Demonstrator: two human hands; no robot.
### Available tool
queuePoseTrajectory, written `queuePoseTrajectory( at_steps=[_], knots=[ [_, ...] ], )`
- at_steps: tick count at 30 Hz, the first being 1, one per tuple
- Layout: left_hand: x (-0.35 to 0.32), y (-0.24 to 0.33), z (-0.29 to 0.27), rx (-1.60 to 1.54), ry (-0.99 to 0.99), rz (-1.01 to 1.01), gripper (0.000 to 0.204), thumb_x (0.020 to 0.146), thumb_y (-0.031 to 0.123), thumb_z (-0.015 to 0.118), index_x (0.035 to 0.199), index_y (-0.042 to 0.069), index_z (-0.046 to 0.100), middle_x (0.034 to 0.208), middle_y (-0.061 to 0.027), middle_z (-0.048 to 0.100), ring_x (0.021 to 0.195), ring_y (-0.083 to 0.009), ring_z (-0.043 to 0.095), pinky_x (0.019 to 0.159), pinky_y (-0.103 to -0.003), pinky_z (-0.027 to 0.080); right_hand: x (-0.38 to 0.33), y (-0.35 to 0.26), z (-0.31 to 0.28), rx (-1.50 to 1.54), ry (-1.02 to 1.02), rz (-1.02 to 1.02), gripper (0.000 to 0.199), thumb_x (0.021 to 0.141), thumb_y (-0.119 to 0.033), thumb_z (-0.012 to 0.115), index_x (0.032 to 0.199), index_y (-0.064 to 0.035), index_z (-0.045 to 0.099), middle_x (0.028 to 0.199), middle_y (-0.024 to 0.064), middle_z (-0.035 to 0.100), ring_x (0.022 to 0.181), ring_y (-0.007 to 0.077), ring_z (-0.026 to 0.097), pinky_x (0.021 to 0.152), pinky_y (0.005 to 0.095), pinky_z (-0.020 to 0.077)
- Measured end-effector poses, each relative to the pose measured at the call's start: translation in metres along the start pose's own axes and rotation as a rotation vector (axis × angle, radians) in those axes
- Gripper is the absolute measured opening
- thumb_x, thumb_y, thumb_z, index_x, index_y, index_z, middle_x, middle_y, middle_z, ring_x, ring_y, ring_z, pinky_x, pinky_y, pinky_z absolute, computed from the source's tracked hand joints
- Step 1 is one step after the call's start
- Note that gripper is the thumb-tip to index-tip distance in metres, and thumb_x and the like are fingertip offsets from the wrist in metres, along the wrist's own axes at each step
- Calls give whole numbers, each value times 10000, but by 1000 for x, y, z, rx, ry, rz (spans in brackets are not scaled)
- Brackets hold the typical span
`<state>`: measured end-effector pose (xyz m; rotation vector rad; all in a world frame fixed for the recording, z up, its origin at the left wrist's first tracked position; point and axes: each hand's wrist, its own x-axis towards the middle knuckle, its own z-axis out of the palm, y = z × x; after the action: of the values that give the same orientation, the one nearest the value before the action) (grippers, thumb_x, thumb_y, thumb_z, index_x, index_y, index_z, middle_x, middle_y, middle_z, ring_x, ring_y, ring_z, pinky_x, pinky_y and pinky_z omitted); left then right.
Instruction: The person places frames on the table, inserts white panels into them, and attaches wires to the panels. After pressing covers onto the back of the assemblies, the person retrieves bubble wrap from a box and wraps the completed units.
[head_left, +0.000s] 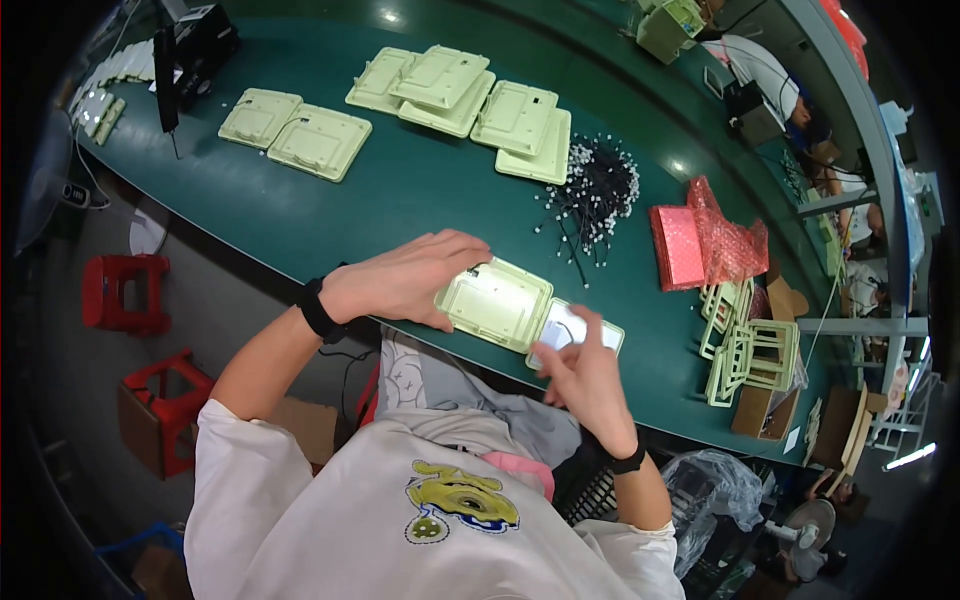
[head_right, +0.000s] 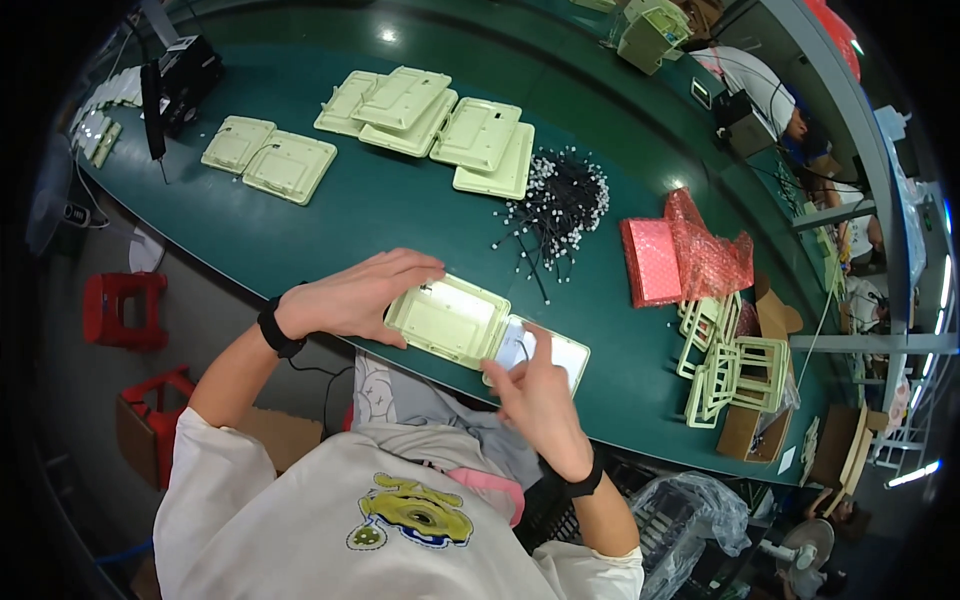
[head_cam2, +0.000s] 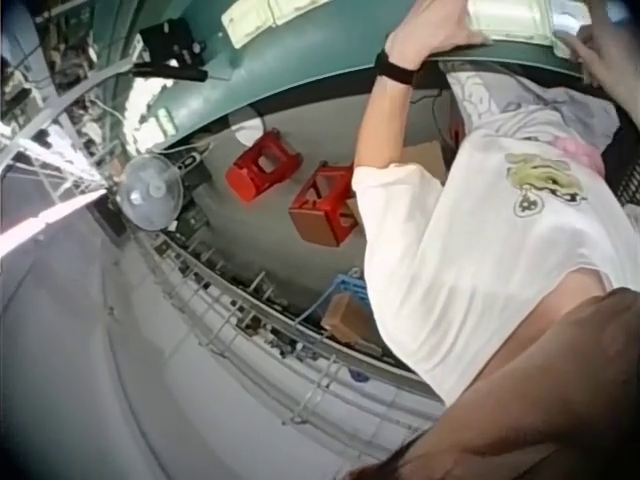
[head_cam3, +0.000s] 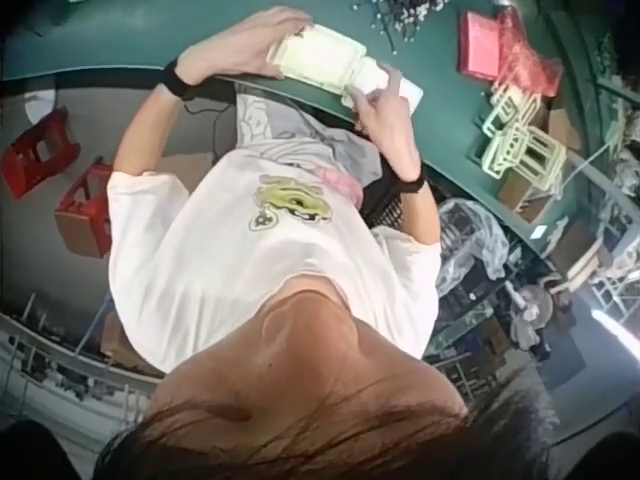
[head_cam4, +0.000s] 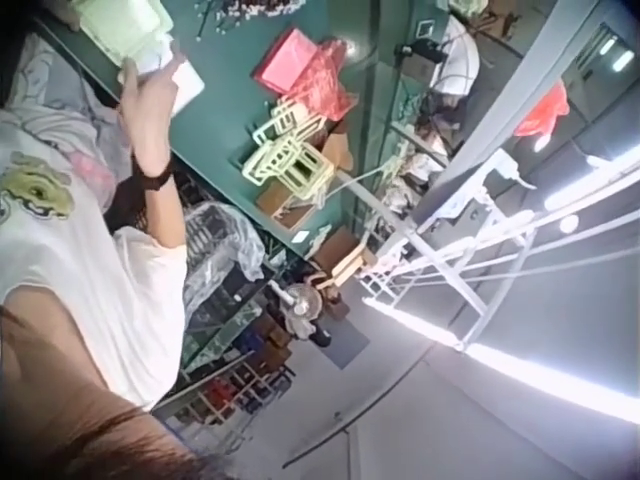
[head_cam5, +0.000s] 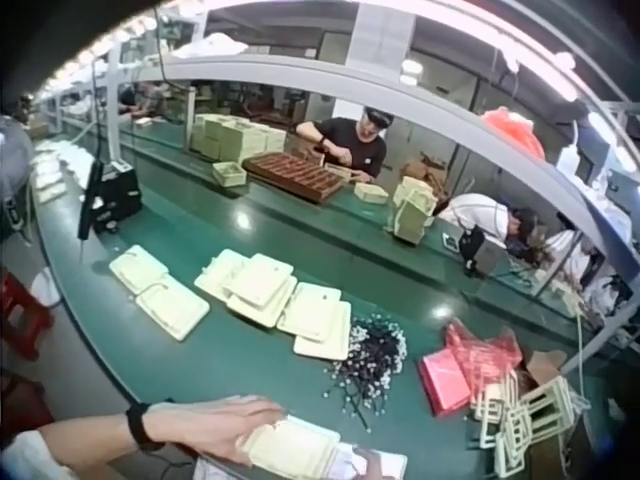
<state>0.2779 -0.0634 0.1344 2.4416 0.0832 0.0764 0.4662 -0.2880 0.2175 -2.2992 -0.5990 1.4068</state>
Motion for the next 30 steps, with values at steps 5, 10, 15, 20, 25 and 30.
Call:
queuePoseTrajectory(
  at_steps=[5,10,15,20,25,30],
  knots=[
    [1,10,2,59,-23,-4,905,736,197,922,1505,-40,509,1604,-192,472,1462,-385,466,1217,-462,409,34,24,4,-630,345,-921,761,829,-230,925,1426,-11,508,1514,286,546,1391,426,572,1108,520,529],
    [2,9,2,96,34,35,886,712,170,933,1470,-55,534,1515,-202,535,1406,-383,521,1162,-446,466,55,21,10,-861,279,-986,794,745,-210,956,1388,-13,533,1590,267,458,1471,445,460,1237,588,382],
    [2,9,3,17,22,-5,980,673,111,956,1525,-4,486,1513,-176,542,1402,-379,529,1164,-454,473,53,22,5,-811,235,-952,774,728,-208,967,1355,-12,558,1583,261,471,1451,437,496,1240,587,386],
    [5,18,1,-26,-7,-91,1052,649,106,970,1560,17,453,1506,-166,560,1405,-381,535,1178,-463,466,55,21,4,-782,219,-931,780,696,-192,981,1335,-9,571,1571,261,488,1419,436,531,1232,580,402],
    [-1,11,10,-16,45,-88,1080,634,126,978,1571,33,448,1528,-173,556,1417,-384,533,1180,-460,466,58,20,7,-796,219,-934,796,675,-183,987,1333,-9,574,1551,259,510,1403,440,543,1229,574,410],
    [1,13,8,22,89,-64,1082,621,144,991,1557,27,462,1519,-190,560,1399,-397,543,1132,-459,481,58,18,8,-784,247,-951,796,657,-182,992,1314,-1,579,1529,256,530,1393,439,548,1237,569,404]
  ],
)
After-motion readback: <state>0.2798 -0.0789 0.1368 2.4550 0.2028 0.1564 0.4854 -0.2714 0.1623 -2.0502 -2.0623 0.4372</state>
